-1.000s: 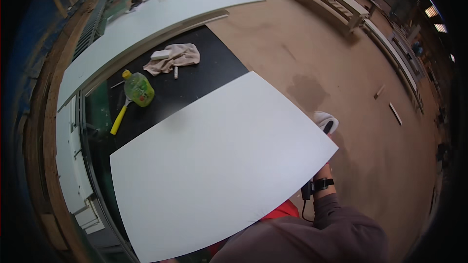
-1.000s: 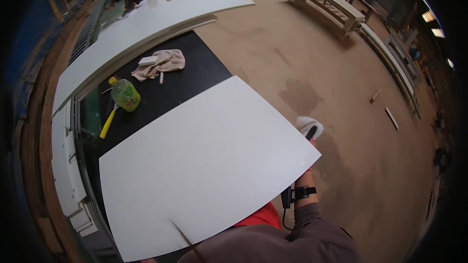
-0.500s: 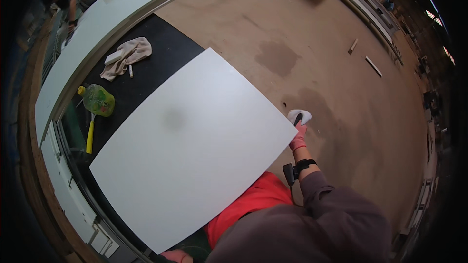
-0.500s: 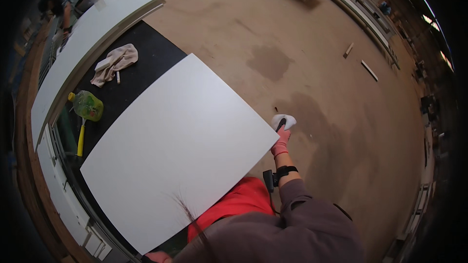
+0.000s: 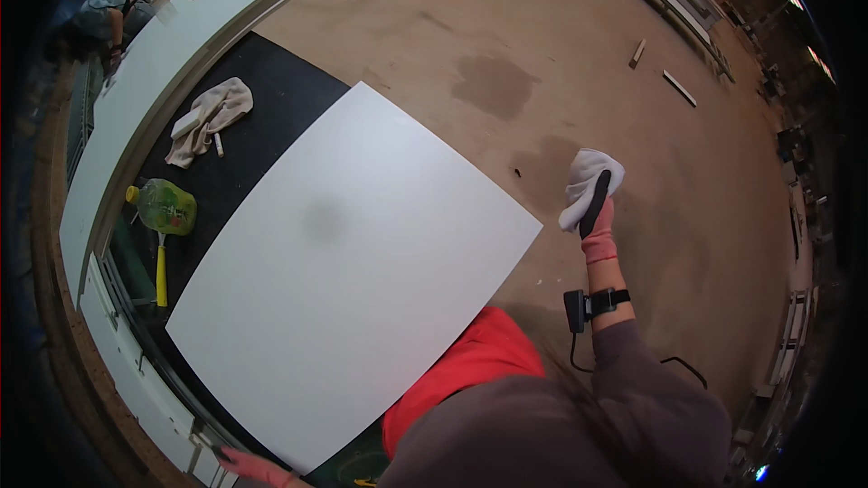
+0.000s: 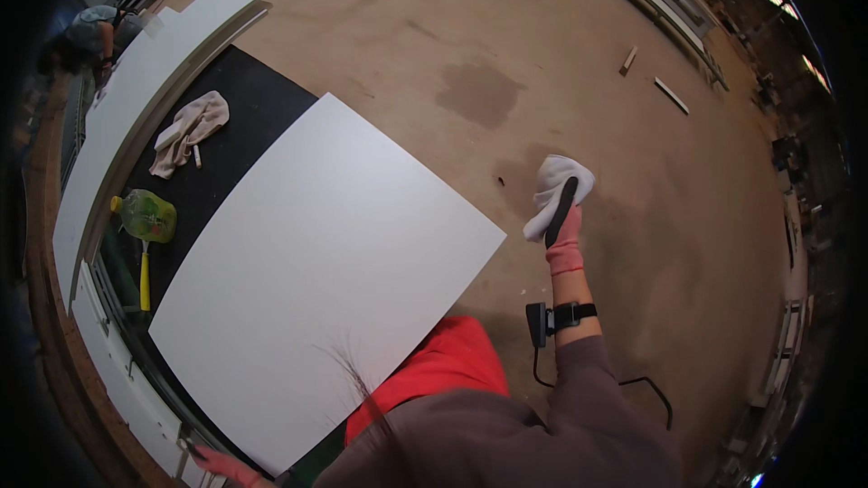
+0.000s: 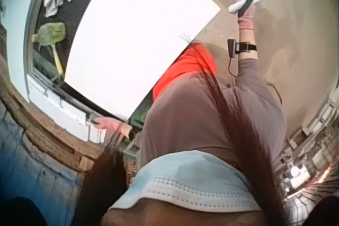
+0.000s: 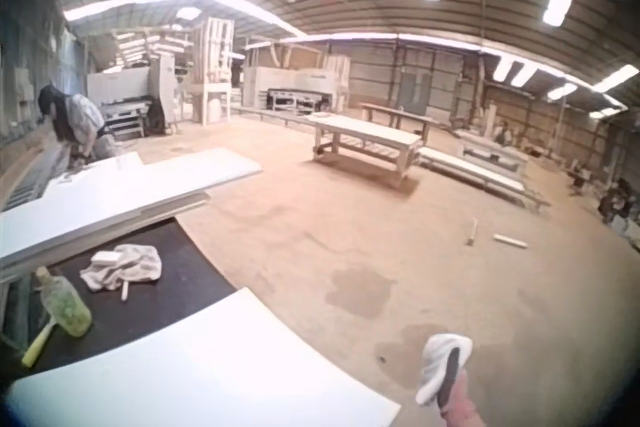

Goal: Cleaning a white furniture panel with a cloth and a scraper in a workshop.

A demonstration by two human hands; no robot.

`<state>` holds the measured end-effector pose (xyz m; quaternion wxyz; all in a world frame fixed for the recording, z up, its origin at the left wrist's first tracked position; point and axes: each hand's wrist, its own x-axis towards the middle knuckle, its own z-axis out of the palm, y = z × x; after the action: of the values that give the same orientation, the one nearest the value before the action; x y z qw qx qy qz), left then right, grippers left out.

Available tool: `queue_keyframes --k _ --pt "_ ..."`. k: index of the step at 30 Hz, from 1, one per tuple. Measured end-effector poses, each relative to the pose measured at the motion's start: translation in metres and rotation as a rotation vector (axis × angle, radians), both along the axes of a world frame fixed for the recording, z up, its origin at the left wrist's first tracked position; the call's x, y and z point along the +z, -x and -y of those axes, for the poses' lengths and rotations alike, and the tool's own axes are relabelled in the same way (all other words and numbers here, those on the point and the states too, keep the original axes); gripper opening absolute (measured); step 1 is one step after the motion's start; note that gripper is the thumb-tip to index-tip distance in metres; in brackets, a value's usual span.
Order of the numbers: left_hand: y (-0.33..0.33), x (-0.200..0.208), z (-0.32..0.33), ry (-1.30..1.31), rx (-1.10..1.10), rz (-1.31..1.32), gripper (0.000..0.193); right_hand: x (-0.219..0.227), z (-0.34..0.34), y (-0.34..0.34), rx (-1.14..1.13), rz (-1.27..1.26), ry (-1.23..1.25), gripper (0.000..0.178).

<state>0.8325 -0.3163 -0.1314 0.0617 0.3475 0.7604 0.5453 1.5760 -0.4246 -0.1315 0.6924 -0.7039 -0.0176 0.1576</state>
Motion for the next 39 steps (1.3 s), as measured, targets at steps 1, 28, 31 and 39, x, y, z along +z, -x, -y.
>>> queue_keyframes --k 1,28,31,39 --pt "0.006 0.007 -0.017 0.341 0.004 -0.361 0.044 0.003 -0.012 0.011 0.019 -0.005 -0.023 0.054" --pt "-0.262 -0.022 -0.234 0.472 -0.689 -0.946 0.047 -0.009 -0.426 0.187 0.974 1.122 0.621 0.056" --pt "-0.236 -0.036 -0.238 0.424 -0.673 -0.860 0.046 0.007 -0.409 0.290 1.394 0.884 0.307 0.067" --pt "-0.232 -0.043 -0.242 0.318 -0.647 -0.860 0.044 -0.008 -0.404 0.279 1.207 1.006 0.349 0.067"
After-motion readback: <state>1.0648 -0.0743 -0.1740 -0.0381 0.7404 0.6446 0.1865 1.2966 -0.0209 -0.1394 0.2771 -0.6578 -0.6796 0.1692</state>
